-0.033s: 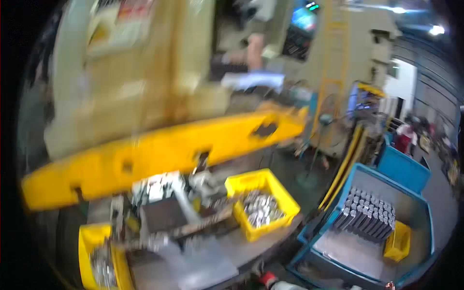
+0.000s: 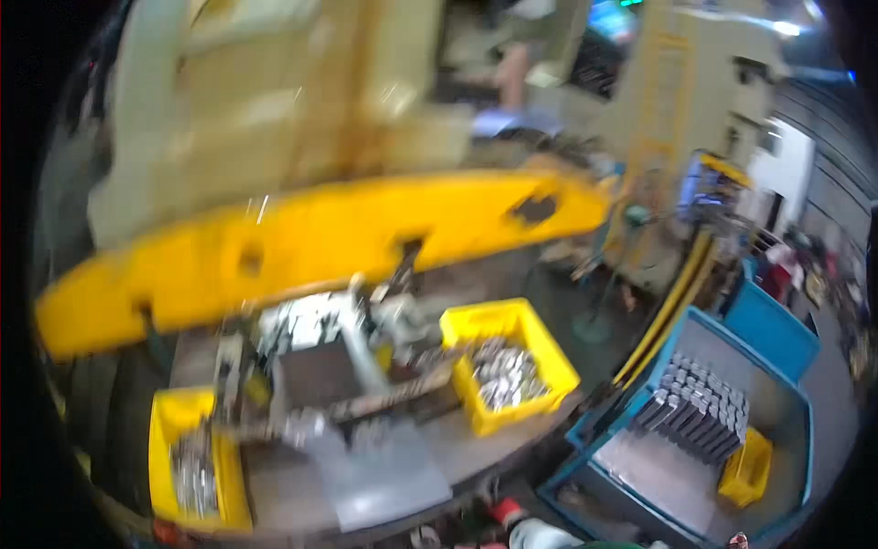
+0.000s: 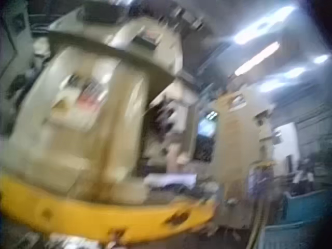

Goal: Operating a metal stamping press to process small components.

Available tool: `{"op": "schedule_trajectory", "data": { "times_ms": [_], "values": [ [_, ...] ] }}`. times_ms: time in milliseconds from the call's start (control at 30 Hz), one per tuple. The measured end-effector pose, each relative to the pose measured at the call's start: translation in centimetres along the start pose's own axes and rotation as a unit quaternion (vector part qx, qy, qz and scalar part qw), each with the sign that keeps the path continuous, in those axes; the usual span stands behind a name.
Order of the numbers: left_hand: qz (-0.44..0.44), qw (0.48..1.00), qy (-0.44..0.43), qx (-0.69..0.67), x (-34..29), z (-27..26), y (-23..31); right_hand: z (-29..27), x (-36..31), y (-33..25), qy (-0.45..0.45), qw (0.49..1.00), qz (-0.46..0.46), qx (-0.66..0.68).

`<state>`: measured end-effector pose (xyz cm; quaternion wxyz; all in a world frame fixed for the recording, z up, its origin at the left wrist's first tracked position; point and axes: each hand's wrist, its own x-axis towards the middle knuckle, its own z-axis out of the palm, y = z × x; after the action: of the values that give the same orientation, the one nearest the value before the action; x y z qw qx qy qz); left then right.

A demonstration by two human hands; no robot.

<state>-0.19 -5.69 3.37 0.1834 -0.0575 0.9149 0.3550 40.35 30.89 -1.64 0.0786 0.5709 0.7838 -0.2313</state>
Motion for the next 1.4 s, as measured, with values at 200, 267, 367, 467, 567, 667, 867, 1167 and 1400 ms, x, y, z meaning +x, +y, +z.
{"op": "schedule_trajectory", "data": {
  "times_ms": [200, 267, 367, 467, 567, 667, 867, 1167, 1400],
  "values": [
    [-0.127, 0.938, 0.205, -0.249, -3.3, -2.9, -13.4, -11.5, -6.0, 1.3, 0.323, 0.837, 0.211, 0.389],
    [0.015, 0.887, 0.271, -0.374, -7.5, -5.8, -7.5, -17.8, -7.7, -3.3, 0.400, 0.745, 0.177, 0.504],
    [0.078, 0.872, 0.184, -0.447, -13.5, -11.9, 13.2, -25.6, -7.5, -12.0, 0.269, 0.767, 0.015, 0.583],
    [0.166, 0.872, -0.071, -0.456, -13.8, -11.9, 26.8, -29.4, -3.6, -21.4, 0.143, 0.804, -0.218, 0.535],
    [0.228, 0.868, -0.255, -0.360, -11.5, -9.1, 38.5, -32.8, 1.0, -31.3, 0.069, 0.813, -0.372, 0.443],
    [0.291, 0.848, -0.286, -0.337, -6.1, -4.1, 45.6, -33.8, 6.6, -39.0, 0.001, 0.845, -0.390, 0.365],
    [0.256, 0.920, -0.180, -0.237, -3.0, -0.4, 49.2, -33.6, 10.1, -40.3, -0.045, 0.790, -0.306, 0.530],
    [0.159, 0.911, 0.021, -0.380, -8.0, -13.3, 26.7, -30.1, -2.6, -12.8, 0.245, 0.815, -0.068, 0.521],
    [-0.032, 0.953, 0.017, -0.302, -9.3, -14.1, 19.3, -24.1, -6.4, -18.5, -0.041, 0.870, -0.107, 0.480]
  ]
}}
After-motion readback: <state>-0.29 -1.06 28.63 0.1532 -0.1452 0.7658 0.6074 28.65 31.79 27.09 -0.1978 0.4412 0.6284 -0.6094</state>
